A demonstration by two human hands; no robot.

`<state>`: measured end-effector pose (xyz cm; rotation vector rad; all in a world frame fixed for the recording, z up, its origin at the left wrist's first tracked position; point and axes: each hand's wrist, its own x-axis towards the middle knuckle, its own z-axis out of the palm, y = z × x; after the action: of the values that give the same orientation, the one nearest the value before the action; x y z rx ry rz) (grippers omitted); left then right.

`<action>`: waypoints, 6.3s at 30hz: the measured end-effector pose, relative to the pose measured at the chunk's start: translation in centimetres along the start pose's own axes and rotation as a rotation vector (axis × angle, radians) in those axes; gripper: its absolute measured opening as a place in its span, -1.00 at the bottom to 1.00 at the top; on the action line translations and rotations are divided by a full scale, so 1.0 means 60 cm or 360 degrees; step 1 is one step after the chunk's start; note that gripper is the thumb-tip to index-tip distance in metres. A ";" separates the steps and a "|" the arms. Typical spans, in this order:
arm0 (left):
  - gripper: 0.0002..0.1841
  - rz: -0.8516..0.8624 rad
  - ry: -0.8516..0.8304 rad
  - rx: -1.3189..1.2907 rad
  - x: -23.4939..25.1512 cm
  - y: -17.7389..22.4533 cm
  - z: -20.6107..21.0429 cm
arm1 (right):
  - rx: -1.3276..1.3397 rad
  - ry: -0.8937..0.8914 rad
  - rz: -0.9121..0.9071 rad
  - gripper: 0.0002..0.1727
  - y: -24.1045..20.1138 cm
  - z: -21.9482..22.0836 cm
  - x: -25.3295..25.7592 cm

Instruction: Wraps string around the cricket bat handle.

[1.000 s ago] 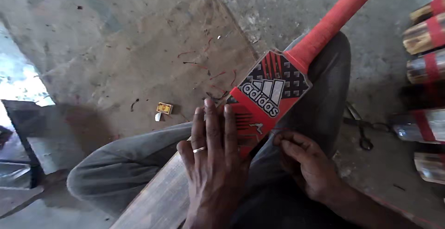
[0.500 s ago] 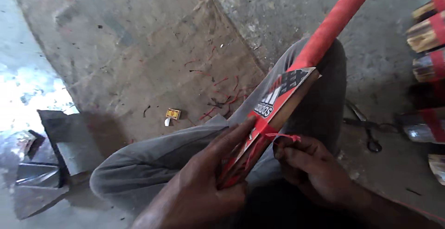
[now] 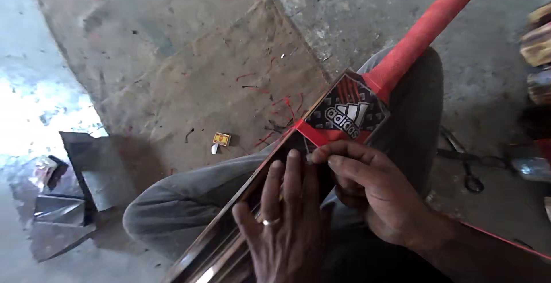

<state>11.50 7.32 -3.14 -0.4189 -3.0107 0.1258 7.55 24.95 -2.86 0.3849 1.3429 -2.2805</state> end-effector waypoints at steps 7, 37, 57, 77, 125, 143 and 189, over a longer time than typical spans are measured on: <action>-0.16 -0.0007 0.0040 -0.0017 0.001 0.006 0.034 | 0.0089 0.0232 0.0097 -0.77 0.077 -0.078 -0.075; -0.35 -0.0017 -0.0136 -0.0746 0.046 -0.084 -0.029 | 0.0080 -0.0071 -0.0057 -0.73 0.042 -0.033 -0.005; -0.14 0.0206 -0.0369 -0.0692 0.045 -0.052 -0.004 | 0.0084 -0.0031 -0.0013 -0.78 0.089 -0.107 -0.093; -0.11 -0.0021 -0.0001 -0.0060 -0.014 0.005 0.006 | 0.0052 -0.0009 0.0037 -0.74 0.016 -0.009 -0.010; 0.17 -0.0032 -0.0085 -0.0282 0.024 -0.009 0.040 | 0.0012 0.0222 0.0035 -0.77 0.121 -0.112 -0.087; -0.11 -0.0073 -0.1495 -0.2270 0.089 -0.132 -0.027 | 0.0047 -0.0141 -0.0123 -0.78 0.049 -0.057 -0.046; -0.37 -0.0074 0.0033 -0.0608 0.019 -0.068 -0.029 | 0.0030 -0.0062 -0.0049 -0.75 0.043 -0.022 0.000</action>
<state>9.54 3.87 -0.91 -0.3749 -3.0161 -0.4607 8.89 25.04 -5.45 0.3263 1.3174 -2.3155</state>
